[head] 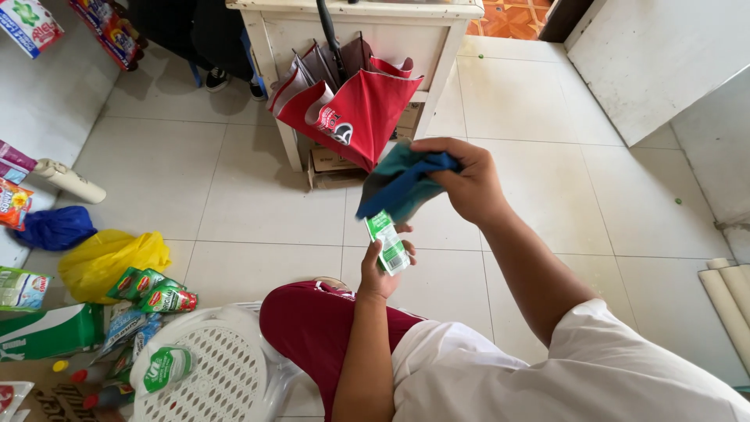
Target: Cleaning individual detergent sachets and grocery items with a cloth and organizing them on shelves.
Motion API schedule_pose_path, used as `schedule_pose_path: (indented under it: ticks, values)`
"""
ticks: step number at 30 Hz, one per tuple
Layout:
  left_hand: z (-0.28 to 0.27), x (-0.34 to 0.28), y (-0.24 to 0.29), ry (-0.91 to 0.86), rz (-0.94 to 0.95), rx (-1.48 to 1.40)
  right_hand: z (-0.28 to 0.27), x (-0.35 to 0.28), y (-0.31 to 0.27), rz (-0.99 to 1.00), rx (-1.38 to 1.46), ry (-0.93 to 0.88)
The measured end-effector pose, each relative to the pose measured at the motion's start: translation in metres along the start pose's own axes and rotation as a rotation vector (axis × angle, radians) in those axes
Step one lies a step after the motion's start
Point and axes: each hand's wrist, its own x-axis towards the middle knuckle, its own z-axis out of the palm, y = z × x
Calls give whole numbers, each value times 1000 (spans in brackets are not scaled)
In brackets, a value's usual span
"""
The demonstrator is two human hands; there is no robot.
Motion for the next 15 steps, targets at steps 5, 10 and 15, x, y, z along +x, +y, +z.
schedule_pose_path:
  ticks: [5,10,15]
  values:
    - [-23,5,-16,-138,-18,-56,31,-11,55,-124,-74,-88]
    - [-37,-1,-13,313,-68,-299,73,-75,117,-536,-635,-411]
    - [13,-13,37,269,-113,-431,64,-87,112,-561,-647,-507]
